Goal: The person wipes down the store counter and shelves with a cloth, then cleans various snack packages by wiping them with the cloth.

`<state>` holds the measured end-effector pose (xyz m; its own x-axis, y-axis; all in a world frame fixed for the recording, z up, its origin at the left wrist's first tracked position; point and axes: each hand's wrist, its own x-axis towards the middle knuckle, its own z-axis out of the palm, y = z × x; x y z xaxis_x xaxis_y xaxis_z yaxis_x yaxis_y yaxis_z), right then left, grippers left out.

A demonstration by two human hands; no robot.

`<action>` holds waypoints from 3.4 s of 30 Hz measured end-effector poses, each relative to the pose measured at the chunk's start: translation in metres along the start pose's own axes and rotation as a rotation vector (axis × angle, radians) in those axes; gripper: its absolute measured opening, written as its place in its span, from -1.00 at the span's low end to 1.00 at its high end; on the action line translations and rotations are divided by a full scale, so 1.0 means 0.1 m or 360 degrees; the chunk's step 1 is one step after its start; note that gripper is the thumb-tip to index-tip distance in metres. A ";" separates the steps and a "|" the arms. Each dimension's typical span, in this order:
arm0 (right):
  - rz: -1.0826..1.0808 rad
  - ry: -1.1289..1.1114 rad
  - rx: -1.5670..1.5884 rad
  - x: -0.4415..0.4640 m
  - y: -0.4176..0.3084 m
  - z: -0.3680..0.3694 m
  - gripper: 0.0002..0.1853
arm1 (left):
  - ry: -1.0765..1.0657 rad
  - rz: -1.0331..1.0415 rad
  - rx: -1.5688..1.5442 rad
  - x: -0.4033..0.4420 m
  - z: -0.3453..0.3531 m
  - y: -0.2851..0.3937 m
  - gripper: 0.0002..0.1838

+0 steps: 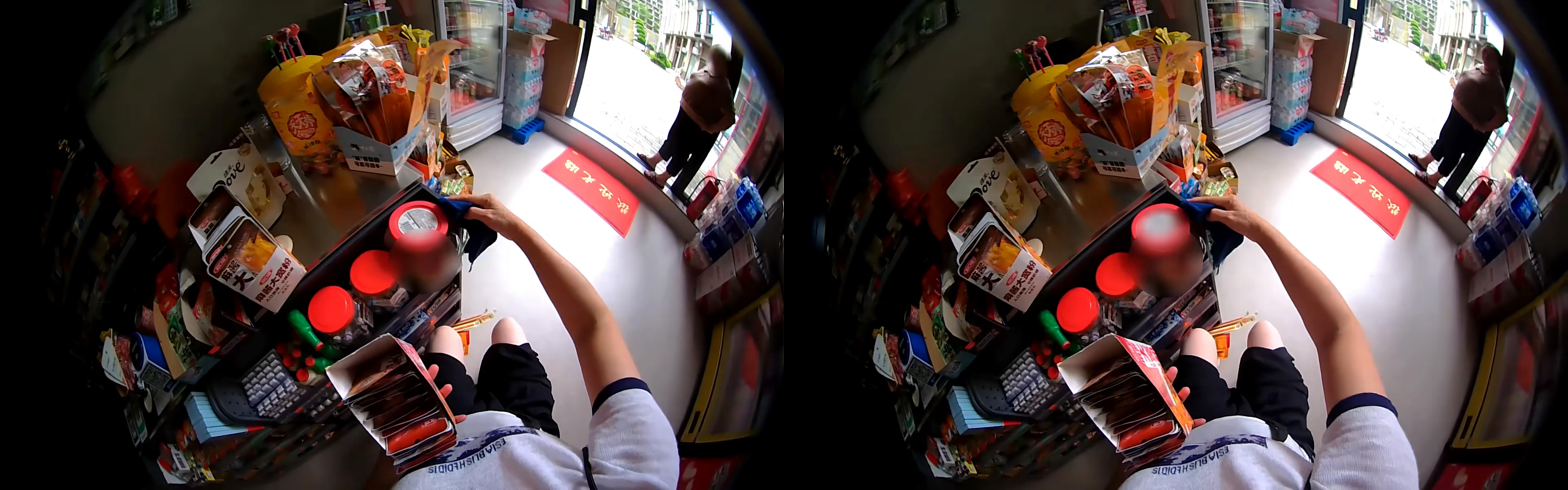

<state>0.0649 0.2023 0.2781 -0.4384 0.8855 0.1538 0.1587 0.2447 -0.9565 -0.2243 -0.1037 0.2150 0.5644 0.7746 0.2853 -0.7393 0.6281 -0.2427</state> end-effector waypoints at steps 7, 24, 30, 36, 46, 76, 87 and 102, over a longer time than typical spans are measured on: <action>0.0228 0.0112 0.0113 -0.30 0.81 0.17 -0.56 | 0.0145 -0.0035 -0.0015 0.00 -0.03 0.02 -0.26; 0.0181 0.1115 -0.0527 -0.63 1.28 1.44 -0.25 | 0.0536 0.0090 0.0215 -0.02 0.10 0.03 -0.29; 0.0319 0.0997 -0.0538 -0.72 1.22 1.76 -0.18 | 0.0326 0.0058 0.0118 0.00 0.00 0.03 -0.27; 0.0485 0.0127 -0.0151 -1.10 1.00 1.67 -0.43 | 0.0238 0.0043 0.0141 0.09 0.03 -0.02 -0.20; 0.0407 -0.0230 0.0862 -1.94 -0.47 1.49 -0.52 | 0.0082 0.0099 0.0951 0.62 0.04 0.14 -0.23; -0.0289 0.0912 -0.0875 -1.14 -1.13 1.63 0.14 | 0.0011 0.0856 0.1294 1.71 0.42 0.18 -0.21; -0.0341 0.0890 -0.1151 0.04 -1.57 1.17 -0.02 | 0.0476 0.0567 0.1849 2.17 0.69 0.95 -0.13; -0.0151 0.0760 -0.1188 0.55 -1.17 1.27 0.09 | 0.0539 0.0477 0.1553 1.99 0.74 1.21 -0.45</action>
<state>-0.0903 0.1721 0.3668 -0.0900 0.8777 0.4706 0.7487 0.3713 -0.5493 -0.2286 0.1207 0.3109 0.2729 0.9616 0.0291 -0.7539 0.1949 0.6274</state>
